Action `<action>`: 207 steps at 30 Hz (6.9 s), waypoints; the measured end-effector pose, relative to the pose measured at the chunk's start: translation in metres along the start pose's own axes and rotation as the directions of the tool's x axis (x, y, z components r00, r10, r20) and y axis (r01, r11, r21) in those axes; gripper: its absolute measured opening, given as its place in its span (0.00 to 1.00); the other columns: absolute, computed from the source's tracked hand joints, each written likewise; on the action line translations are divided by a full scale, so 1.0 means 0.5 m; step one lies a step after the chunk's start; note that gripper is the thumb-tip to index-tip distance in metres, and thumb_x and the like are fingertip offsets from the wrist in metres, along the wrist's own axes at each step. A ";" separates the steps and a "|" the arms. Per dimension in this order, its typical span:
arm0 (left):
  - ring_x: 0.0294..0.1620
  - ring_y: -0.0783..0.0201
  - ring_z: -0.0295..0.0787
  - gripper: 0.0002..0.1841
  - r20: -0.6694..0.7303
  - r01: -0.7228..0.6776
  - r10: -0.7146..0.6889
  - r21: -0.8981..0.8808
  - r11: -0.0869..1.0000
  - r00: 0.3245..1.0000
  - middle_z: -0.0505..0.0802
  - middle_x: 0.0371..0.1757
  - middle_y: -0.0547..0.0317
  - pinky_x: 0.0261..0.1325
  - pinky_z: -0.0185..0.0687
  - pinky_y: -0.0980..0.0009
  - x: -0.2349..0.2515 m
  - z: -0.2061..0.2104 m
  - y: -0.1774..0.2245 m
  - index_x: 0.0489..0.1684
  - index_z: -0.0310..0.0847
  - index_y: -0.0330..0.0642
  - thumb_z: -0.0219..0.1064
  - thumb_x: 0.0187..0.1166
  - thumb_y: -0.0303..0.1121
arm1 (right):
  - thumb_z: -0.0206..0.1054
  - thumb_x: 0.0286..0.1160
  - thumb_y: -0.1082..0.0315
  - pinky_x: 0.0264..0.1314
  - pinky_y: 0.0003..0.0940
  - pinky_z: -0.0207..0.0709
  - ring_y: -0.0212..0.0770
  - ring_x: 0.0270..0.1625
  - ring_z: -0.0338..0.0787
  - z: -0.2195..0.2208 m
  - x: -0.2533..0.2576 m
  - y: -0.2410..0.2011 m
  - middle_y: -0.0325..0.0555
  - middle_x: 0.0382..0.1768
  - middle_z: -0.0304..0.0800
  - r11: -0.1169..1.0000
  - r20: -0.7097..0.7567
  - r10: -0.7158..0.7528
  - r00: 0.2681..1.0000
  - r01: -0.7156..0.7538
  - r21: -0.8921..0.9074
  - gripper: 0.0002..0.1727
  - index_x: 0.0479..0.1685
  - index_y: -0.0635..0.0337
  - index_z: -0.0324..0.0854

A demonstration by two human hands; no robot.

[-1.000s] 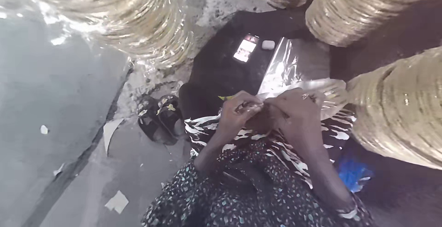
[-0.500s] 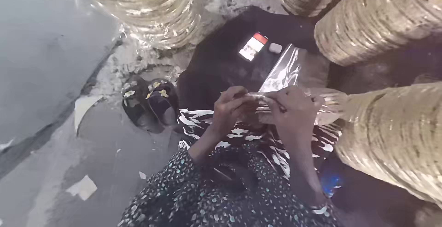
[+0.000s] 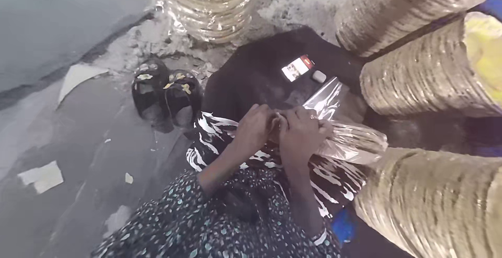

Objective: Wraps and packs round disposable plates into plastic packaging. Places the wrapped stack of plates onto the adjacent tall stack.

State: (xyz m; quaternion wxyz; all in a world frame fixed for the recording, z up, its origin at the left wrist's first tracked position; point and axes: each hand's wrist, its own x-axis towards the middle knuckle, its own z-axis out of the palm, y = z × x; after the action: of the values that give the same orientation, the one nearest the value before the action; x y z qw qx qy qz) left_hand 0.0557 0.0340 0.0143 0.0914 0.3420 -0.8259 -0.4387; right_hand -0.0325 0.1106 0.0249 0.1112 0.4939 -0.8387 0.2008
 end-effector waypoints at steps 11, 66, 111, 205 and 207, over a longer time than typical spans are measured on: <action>0.51 0.60 0.86 0.14 0.112 0.104 -0.068 -0.363 0.926 0.991 0.89 0.54 0.44 0.59 0.80 0.64 0.021 0.050 0.036 0.50 0.89 0.28 0.59 0.88 0.30 | 0.68 0.71 0.75 0.55 0.62 0.72 0.60 0.49 0.93 -0.039 -0.049 0.021 0.56 0.42 0.97 0.989 -0.016 0.134 0.991 -0.135 -0.062 0.09 0.40 0.62 0.95; 0.52 0.87 0.85 0.06 -0.566 -0.579 0.345 -0.306 0.755 0.749 0.90 0.48 0.79 0.59 0.80 0.85 -0.121 0.093 -0.201 0.48 0.84 0.54 0.61 0.87 0.39 | 0.67 0.74 0.72 0.41 0.30 0.85 0.42 0.37 0.89 -0.024 -0.116 -0.092 0.58 0.40 0.87 0.547 0.436 0.162 0.886 -0.448 0.707 0.08 0.40 0.71 0.87; 0.50 0.87 0.81 0.15 -0.564 -0.409 0.055 -0.524 0.747 0.824 0.87 0.42 0.65 0.58 0.77 0.88 -0.133 0.134 -0.187 0.33 0.87 0.28 0.67 0.79 0.35 | 0.73 0.70 0.68 0.45 0.27 0.86 0.37 0.39 0.93 0.044 -0.126 -0.111 0.51 0.40 0.95 0.670 0.255 0.324 0.911 -0.411 0.618 0.09 0.41 0.64 0.93; 0.32 0.81 0.75 0.11 -0.086 0.264 -0.462 -0.723 0.638 0.883 0.84 0.42 0.65 0.36 0.74 0.83 -0.175 0.068 -0.118 0.52 0.82 0.34 0.53 0.87 0.26 | 0.65 0.71 0.83 0.51 0.47 0.86 0.59 0.52 0.94 0.138 -0.251 -0.046 0.61 0.55 0.93 0.877 0.011 0.038 0.999 -0.038 0.479 0.19 0.55 0.57 0.93; 0.39 0.77 0.82 0.11 -0.117 0.257 -0.472 -0.713 0.652 0.874 0.87 0.44 0.61 0.46 0.81 0.78 -0.174 0.062 -0.112 0.54 0.82 0.31 0.54 0.87 0.25 | 0.66 0.69 0.83 0.50 0.46 0.86 0.60 0.51 0.94 0.137 -0.245 -0.049 0.61 0.54 0.93 0.878 0.015 0.029 0.999 -0.032 0.478 0.19 0.55 0.58 0.93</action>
State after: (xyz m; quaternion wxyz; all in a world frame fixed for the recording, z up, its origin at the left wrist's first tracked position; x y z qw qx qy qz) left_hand 0.1342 0.0896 -0.0356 0.2391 0.5063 -0.4981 -0.6621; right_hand 0.0494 0.1655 -0.0779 -0.0205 0.4935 -0.7713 0.4014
